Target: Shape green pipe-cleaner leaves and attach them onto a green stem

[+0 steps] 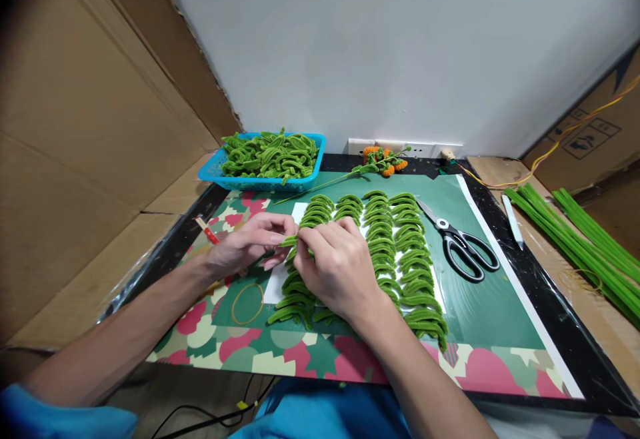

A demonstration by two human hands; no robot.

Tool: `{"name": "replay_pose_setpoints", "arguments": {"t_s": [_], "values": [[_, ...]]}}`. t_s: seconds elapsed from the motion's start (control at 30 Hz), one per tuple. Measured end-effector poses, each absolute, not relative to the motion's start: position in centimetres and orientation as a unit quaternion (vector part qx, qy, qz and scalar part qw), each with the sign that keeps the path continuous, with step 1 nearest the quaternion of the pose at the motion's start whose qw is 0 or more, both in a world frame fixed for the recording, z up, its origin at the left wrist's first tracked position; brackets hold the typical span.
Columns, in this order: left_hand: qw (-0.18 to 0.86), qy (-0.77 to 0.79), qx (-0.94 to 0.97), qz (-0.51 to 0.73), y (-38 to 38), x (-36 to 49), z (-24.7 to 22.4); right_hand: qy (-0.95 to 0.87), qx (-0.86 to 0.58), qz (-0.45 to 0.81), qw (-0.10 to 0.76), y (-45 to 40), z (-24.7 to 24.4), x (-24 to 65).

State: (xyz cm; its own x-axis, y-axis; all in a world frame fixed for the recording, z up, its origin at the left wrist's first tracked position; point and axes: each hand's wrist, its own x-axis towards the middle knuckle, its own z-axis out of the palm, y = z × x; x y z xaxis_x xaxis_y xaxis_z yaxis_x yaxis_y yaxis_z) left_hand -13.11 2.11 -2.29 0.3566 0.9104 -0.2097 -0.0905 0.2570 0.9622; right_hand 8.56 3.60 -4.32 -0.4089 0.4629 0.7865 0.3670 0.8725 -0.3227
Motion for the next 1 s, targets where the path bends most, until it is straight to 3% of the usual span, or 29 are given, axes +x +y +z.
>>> {"name": "replay_pose_setpoints", "arguments": {"t_s": [0.47,1.0], "values": [[0.653,0.412,0.500,0.393,2.07,-13.04,-2.20,-0.809,-0.254,0.186,0.497,3.23,-3.95,8.93],[0.652,0.425,0.491,0.390,1.89,-12.66,-1.94,-0.840,-0.217,0.010,0.497,3.68,-4.26,8.79]]}}
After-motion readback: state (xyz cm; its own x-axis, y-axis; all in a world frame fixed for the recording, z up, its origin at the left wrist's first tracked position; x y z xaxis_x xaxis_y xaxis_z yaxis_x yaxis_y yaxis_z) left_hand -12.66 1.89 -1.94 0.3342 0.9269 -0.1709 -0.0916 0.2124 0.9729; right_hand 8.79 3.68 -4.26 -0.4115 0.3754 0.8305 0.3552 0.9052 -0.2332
